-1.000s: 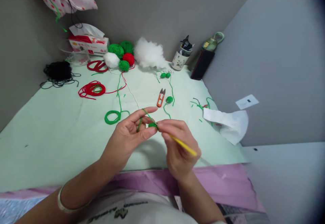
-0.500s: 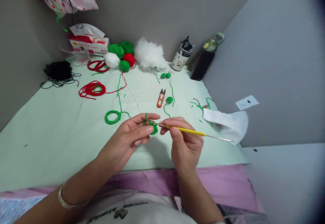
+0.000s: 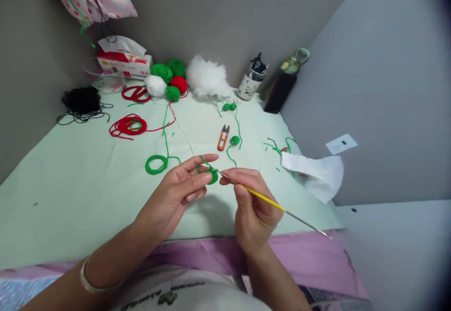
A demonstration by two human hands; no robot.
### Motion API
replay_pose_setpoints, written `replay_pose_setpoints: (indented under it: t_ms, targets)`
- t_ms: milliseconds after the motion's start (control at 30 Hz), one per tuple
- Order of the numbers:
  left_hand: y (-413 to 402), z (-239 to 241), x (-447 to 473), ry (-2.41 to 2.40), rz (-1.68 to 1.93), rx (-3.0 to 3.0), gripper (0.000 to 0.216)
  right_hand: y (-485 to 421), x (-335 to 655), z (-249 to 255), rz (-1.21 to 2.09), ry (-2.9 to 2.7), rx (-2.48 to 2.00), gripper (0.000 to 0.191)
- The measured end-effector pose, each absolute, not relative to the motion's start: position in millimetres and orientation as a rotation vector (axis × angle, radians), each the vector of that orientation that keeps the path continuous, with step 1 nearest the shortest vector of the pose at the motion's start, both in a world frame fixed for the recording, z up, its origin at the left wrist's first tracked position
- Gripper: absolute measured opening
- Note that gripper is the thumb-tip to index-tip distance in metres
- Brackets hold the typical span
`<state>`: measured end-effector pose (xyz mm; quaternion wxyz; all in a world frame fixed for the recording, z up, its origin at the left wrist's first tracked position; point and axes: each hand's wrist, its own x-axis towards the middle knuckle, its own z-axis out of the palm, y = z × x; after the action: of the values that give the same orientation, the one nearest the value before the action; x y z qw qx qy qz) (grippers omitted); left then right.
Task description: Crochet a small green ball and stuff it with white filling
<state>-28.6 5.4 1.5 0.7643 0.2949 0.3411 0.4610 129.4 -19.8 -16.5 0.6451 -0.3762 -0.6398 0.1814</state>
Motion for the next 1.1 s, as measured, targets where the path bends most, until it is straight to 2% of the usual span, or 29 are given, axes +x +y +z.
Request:
replay_pose_setpoints:
  t_ms: [200, 267, 367, 433, 800, 1100]
  targets:
    - [-1.3, -5.4, -22.6, 0.868, 1.216, 0.804, 0.009, -23.7, 127.1, -19.2, 0.33, -1.516, -0.891, 0.034]
    - [-1.8, -4.7, -22.8, 0.871, 1.214, 0.822, 0.011, -25.2, 127.1, -17.7, 0.338, -1.525, -0.878, 0.034]
    - [0.7, -0.3, -24.5, 0.844, 1.135, 0.707, 0.033, -26.0, 127.0, -15.8, 0.345, -1.514, -0.847, 0.035]
    - [3.1, 2.4, -25.6, 0.806, 1.075, 0.614, 0.041, -25.7, 126.8, -15.9, 0.339, -1.489, -0.848, 0.035]
    - [2.2, -3.1, -26.4, 0.683, 1.026, 0.581, 0.018, -21.1, 125.6, -18.7, 0.43, -1.374, -0.907, 0.026]
    - [3.6, -2.2, -29.1, 0.675, 0.984, 0.511, 0.015, -21.0, 126.9, -17.7, 0.538, -1.236, -0.895, 0.022]
